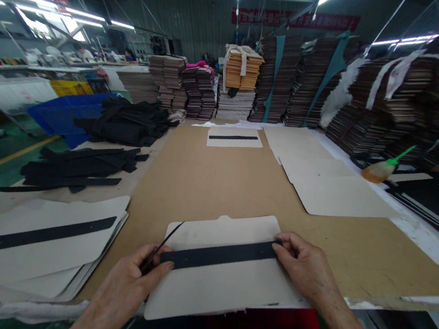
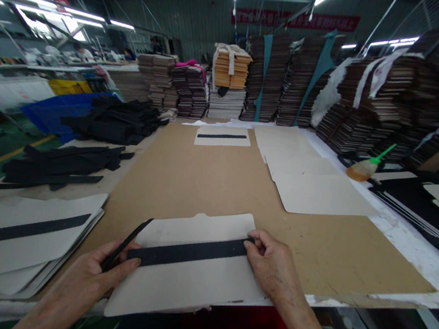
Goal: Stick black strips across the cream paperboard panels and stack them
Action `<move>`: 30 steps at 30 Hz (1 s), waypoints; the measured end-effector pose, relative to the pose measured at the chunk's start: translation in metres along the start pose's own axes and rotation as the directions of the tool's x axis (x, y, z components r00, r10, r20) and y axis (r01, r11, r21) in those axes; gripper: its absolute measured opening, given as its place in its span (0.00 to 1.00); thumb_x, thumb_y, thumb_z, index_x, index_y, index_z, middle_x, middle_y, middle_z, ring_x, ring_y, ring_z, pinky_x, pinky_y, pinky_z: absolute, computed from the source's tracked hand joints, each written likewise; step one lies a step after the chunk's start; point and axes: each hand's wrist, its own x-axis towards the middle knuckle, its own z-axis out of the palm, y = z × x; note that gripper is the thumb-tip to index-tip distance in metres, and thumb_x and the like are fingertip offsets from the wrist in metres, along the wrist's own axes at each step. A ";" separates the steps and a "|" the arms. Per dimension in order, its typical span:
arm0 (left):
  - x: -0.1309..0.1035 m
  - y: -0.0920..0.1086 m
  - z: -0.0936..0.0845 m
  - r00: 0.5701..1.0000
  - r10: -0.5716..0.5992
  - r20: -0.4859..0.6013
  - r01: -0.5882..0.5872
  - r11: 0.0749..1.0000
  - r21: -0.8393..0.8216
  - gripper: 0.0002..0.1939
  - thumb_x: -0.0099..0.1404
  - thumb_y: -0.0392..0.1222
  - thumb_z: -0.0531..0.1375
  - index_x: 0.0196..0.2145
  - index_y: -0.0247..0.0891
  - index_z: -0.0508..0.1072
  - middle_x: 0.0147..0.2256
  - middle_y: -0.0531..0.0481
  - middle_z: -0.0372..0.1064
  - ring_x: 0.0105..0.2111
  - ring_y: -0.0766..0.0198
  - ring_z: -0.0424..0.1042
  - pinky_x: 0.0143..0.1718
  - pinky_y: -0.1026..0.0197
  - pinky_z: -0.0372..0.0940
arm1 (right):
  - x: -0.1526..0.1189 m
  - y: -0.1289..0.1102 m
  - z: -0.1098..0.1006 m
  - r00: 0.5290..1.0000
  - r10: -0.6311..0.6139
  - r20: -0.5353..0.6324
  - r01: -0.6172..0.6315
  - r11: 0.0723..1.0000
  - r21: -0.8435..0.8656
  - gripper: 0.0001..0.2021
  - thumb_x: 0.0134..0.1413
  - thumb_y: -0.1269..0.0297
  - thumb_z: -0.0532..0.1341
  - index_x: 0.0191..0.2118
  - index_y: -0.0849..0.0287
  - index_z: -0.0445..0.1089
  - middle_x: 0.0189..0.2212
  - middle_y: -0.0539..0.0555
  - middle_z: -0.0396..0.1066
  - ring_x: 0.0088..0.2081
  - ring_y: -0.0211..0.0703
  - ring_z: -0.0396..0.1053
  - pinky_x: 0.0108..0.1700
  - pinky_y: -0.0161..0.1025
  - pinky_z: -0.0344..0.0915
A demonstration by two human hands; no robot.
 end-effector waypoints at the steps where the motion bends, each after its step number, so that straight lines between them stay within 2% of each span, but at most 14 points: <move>1: 0.001 -0.001 0.000 1.000 0.006 -0.004 -0.006 1.000 0.007 0.25 0.53 0.60 0.61 0.42 0.39 0.74 0.26 0.55 0.67 0.26 0.62 0.67 0.24 0.64 0.58 | 0.000 0.000 0.000 1.000 0.001 0.003 -0.001 1.000 -0.006 0.19 0.47 0.49 0.57 0.37 0.57 0.74 0.22 0.49 0.69 0.25 0.42 0.67 0.30 0.38 0.62; 5: 0.003 -0.006 0.000 0.999 -0.016 0.051 0.016 1.000 0.016 0.27 0.54 0.60 0.61 0.45 0.38 0.72 0.28 0.54 0.69 0.26 0.62 0.67 0.23 0.65 0.57 | -0.001 0.000 0.001 1.000 -0.007 0.000 0.007 1.000 -0.025 0.18 0.48 0.49 0.57 0.37 0.57 0.74 0.23 0.49 0.70 0.26 0.42 0.67 0.30 0.38 0.62; 9: 0.005 -0.006 -0.001 1.000 -0.022 0.020 0.022 1.000 0.019 0.27 0.54 0.60 0.61 0.45 0.39 0.73 0.28 0.55 0.68 0.26 0.62 0.67 0.24 0.64 0.58 | -0.001 0.002 0.002 1.000 -0.028 -0.006 0.027 0.998 -0.049 0.17 0.49 0.50 0.57 0.37 0.57 0.74 0.22 0.49 0.70 0.26 0.42 0.67 0.30 0.38 0.62; 17: 0.006 -0.004 -0.001 1.000 -0.001 0.031 -0.001 0.998 0.058 0.26 0.55 0.59 0.60 0.45 0.37 0.73 0.31 0.52 0.73 0.32 0.57 0.72 0.32 0.61 0.62 | -0.001 0.004 0.003 0.998 -0.057 0.006 0.057 0.990 -0.126 0.15 0.51 0.53 0.57 0.37 0.56 0.74 0.22 0.48 0.68 0.25 0.41 0.66 0.30 0.37 0.61; 20: 0.006 -0.007 0.000 1.000 0.009 0.028 -0.011 0.998 0.059 0.25 0.55 0.57 0.60 0.44 0.37 0.72 0.30 0.52 0.72 0.33 0.56 0.71 0.33 0.61 0.62 | -0.003 0.006 0.004 0.992 -0.125 0.004 0.123 0.962 -0.243 0.14 0.54 0.54 0.55 0.38 0.55 0.73 0.23 0.48 0.68 0.26 0.42 0.67 0.31 0.39 0.61; 24: 0.003 -0.006 0.001 0.999 0.040 0.030 -0.041 0.999 0.016 0.20 0.57 0.54 0.60 0.42 0.37 0.72 0.29 0.53 0.69 0.30 0.59 0.68 0.32 0.61 0.60 | -0.007 0.014 0.003 0.969 -0.246 -0.033 0.211 0.886 -0.412 0.14 0.58 0.53 0.53 0.40 0.52 0.72 0.34 0.51 0.71 0.30 0.44 0.70 0.34 0.42 0.63; 28: -0.009 0.002 -0.005 0.995 0.095 0.042 -0.093 0.995 -0.031 0.15 0.60 0.51 0.59 0.38 0.39 0.74 0.29 0.54 0.67 0.30 0.62 0.66 0.32 0.62 0.58 | -0.009 0.026 0.005 0.938 -0.345 0.010 0.312 0.836 -0.451 0.15 0.61 0.50 0.50 0.37 0.50 0.70 0.37 0.50 0.70 0.32 0.43 0.71 0.34 0.41 0.64; 30: -0.016 0.007 -0.009 0.983 0.171 0.068 -0.171 0.985 -0.002 0.11 0.62 0.48 0.58 0.35 0.39 0.75 0.30 0.53 0.67 0.31 0.62 0.66 0.33 0.62 0.58 | -0.009 0.034 0.007 0.921 -0.390 0.016 0.354 0.818 -0.453 0.16 0.62 0.49 0.49 0.38 0.50 0.70 0.38 0.50 0.70 0.34 0.43 0.72 0.36 0.41 0.65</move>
